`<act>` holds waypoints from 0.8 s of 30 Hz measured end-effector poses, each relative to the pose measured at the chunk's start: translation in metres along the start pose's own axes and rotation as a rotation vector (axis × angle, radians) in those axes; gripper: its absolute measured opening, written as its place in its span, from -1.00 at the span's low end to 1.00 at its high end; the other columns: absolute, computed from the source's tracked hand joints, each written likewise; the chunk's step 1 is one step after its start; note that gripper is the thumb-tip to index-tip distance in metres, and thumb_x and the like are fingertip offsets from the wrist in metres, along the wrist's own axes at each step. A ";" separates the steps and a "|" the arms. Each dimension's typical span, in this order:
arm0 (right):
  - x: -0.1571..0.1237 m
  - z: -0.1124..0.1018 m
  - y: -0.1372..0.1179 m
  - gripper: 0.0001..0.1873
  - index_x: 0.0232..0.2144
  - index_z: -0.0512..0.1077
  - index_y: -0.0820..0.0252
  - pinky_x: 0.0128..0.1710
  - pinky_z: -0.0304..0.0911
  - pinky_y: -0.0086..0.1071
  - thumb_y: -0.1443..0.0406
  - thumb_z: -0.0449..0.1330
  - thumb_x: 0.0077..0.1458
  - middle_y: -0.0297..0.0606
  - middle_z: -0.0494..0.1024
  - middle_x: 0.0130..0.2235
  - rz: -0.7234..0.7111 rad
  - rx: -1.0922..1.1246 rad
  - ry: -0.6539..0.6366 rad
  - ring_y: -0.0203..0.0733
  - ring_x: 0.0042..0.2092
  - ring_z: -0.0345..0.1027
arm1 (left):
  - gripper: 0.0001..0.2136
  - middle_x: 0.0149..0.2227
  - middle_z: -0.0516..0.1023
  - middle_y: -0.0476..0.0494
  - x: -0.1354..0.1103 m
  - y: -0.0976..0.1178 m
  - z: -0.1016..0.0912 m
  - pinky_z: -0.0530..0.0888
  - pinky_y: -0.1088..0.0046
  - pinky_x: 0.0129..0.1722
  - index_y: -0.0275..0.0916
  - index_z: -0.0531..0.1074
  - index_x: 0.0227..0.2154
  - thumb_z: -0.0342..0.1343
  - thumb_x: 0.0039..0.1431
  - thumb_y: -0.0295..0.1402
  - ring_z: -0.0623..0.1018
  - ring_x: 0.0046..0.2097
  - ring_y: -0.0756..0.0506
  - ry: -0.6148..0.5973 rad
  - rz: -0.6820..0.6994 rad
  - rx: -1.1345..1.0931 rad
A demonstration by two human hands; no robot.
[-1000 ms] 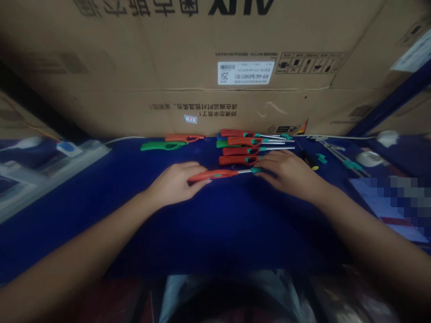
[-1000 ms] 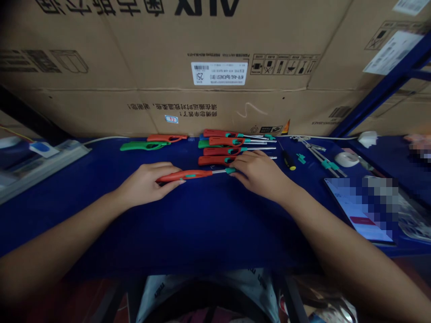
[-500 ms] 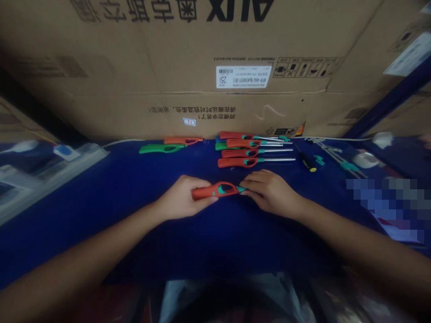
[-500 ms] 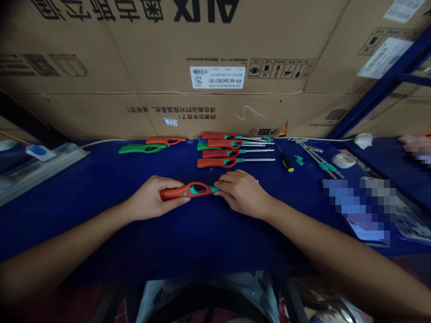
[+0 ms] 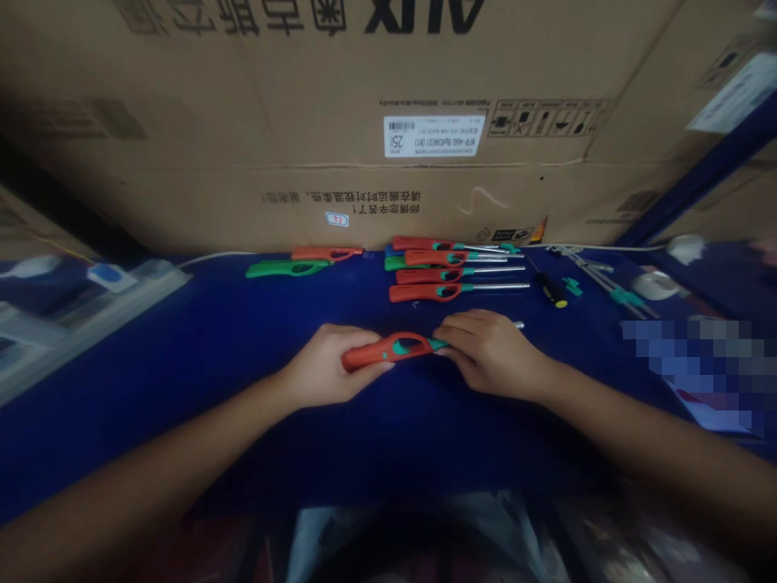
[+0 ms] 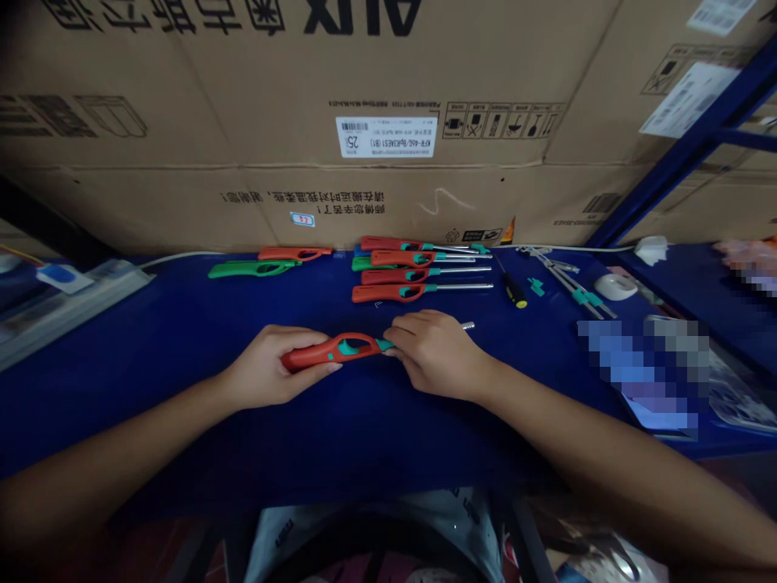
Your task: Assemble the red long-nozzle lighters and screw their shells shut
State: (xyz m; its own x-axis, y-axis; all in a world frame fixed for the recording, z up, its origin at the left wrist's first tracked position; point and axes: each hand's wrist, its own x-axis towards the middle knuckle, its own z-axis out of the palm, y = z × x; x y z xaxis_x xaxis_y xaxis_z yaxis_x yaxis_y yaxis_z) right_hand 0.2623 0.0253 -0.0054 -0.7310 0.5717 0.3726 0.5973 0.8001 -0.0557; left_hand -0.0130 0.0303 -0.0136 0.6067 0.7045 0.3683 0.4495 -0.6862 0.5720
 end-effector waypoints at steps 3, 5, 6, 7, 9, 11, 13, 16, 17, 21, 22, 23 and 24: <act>0.002 -0.003 0.000 -0.79 -0.16 0.49 0.29 -0.19 0.28 -0.27 0.32 0.09 0.30 -0.11 0.58 -0.22 0.052 0.000 -0.089 -0.11 -0.23 0.45 | -0.84 -0.44 0.52 -0.04 0.000 -0.001 0.002 0.38 0.50 -0.36 -0.27 0.52 -0.35 0.18 0.25 -0.28 0.46 -0.41 0.01 -0.012 0.028 0.069; 0.004 -0.006 0.000 -0.83 -0.18 0.49 0.26 -0.21 0.27 -0.30 0.31 0.11 0.30 -0.15 0.58 -0.22 0.104 -0.012 -0.155 -0.12 -0.21 0.47 | -0.85 -0.37 0.56 -0.06 0.002 0.000 0.003 0.41 0.47 -0.29 -0.24 0.52 -0.31 0.15 0.27 -0.27 0.52 -0.34 -0.03 -0.038 0.004 0.120; 0.004 -0.008 0.000 -0.85 -0.19 0.48 0.24 -0.22 0.26 -0.31 0.31 0.12 0.29 -0.18 0.59 -0.22 0.132 -0.019 -0.177 -0.12 -0.21 0.47 | -0.84 -0.34 0.57 -0.07 0.003 0.001 0.003 0.42 0.45 -0.28 -0.22 0.52 -0.27 0.14 0.28 -0.25 0.54 -0.31 -0.05 -0.051 -0.014 0.150; 0.005 -0.010 0.001 -0.87 -0.21 0.47 0.22 -0.24 0.25 -0.32 0.30 0.14 0.27 -0.21 0.59 -0.22 0.163 -0.024 -0.188 -0.13 -0.21 0.47 | -0.83 -0.30 0.58 -0.07 0.004 0.002 0.002 0.43 0.45 -0.27 -0.20 0.51 -0.23 0.12 0.29 -0.23 0.55 -0.29 -0.06 -0.062 -0.034 0.179; 0.005 -0.015 0.002 -0.92 -0.24 0.45 0.18 -0.28 0.23 -0.34 0.29 0.19 0.24 -0.26 0.58 -0.22 0.235 -0.034 -0.198 -0.14 -0.21 0.47 | -0.80 -0.21 0.57 -0.07 0.005 0.005 0.001 0.43 0.45 -0.32 -0.16 0.49 -0.13 0.10 0.30 -0.21 0.55 -0.28 -0.06 -0.083 -0.067 0.233; 0.005 -0.018 0.004 -0.95 -0.27 0.42 0.16 -0.32 0.20 -0.35 0.30 0.20 0.21 -0.28 0.58 -0.22 0.298 -0.076 -0.219 -0.15 -0.23 0.47 | -0.78 -0.14 0.55 -0.06 0.006 0.007 -0.001 0.41 0.47 -0.39 -0.13 0.46 -0.06 0.08 0.31 -0.22 0.54 -0.30 -0.04 -0.103 -0.085 0.262; 0.005 -0.020 0.006 -0.97 -0.28 0.40 0.16 -0.34 0.18 -0.34 0.33 0.18 0.19 -0.24 0.59 -0.21 0.334 -0.164 -0.255 -0.12 -0.22 0.47 | -0.77 -0.11 0.54 -0.05 0.007 0.006 -0.002 0.39 0.49 -0.43 -0.12 0.45 -0.03 0.07 0.30 -0.24 0.52 -0.34 -0.02 -0.113 -0.092 0.269; 0.005 -0.022 0.009 -0.95 -0.27 0.40 0.19 -0.34 0.18 -0.32 0.36 0.15 0.17 -0.17 0.58 -0.19 0.359 -0.278 -0.294 -0.05 -0.18 0.48 | -0.76 -0.09 0.52 -0.06 0.006 0.003 -0.002 0.40 0.50 -0.46 -0.13 0.45 -0.03 0.09 0.28 -0.25 0.51 -0.37 0.00 -0.119 -0.102 0.264; 0.005 -0.022 0.010 -0.93 -0.27 0.40 0.19 -0.33 0.19 -0.31 0.36 0.15 0.16 -0.16 0.58 -0.18 0.369 -0.284 -0.299 -0.04 -0.18 0.48 | -0.75 -0.09 0.52 -0.07 0.006 0.002 -0.001 0.40 0.51 -0.46 -0.13 0.46 -0.03 0.10 0.27 -0.24 0.50 -0.38 0.01 -0.121 -0.105 0.264; 0.005 -0.024 0.010 -0.87 -0.24 0.40 0.17 -0.32 0.22 -0.33 0.39 0.15 0.12 -0.18 0.56 -0.15 0.420 -0.203 -0.325 -0.09 -0.19 0.48 | -0.70 -0.11 0.52 -0.07 0.006 0.001 -0.001 0.41 0.50 -0.47 -0.12 0.48 -0.01 0.14 0.24 -0.20 0.50 -0.39 0.01 -0.126 -0.105 0.276; 0.005 -0.024 0.009 -0.87 -0.24 0.40 0.17 -0.32 0.22 -0.34 0.40 0.15 0.12 -0.18 0.56 -0.14 0.428 -0.182 -0.335 -0.10 -0.19 0.48 | -0.70 -0.11 0.52 -0.07 0.005 0.001 -0.001 0.41 0.50 -0.46 -0.12 0.48 -0.01 0.14 0.23 -0.21 0.50 -0.39 0.01 -0.126 -0.102 0.278; 0.005 -0.024 0.008 -0.86 -0.23 0.40 0.17 -0.31 0.23 -0.34 0.41 0.14 0.11 -0.18 0.55 -0.13 0.434 -0.166 -0.343 -0.10 -0.18 0.47 | -0.71 -0.11 0.52 -0.07 0.005 0.002 -0.001 0.41 0.49 -0.45 -0.12 0.48 -0.01 0.14 0.24 -0.21 0.50 -0.39 0.01 -0.125 -0.101 0.280; 0.005 -0.024 0.008 -0.85 -0.22 0.41 0.17 -0.31 0.24 -0.34 0.41 0.14 0.11 -0.18 0.54 -0.12 0.435 -0.153 -0.347 -0.10 -0.18 0.47 | -0.72 -0.11 0.52 -0.07 0.005 0.002 -0.001 0.42 0.49 -0.45 -0.13 0.49 -0.02 0.13 0.24 -0.22 0.50 -0.39 0.01 -0.124 -0.100 0.281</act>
State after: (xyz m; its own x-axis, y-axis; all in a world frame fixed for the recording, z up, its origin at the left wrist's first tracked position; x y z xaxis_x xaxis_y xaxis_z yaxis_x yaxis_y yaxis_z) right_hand 0.2712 0.0301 0.0183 -0.4570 0.8893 0.0179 0.8895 0.4569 0.0087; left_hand -0.0095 0.0328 -0.0099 0.6183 0.7549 0.2185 0.6634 -0.6504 0.3699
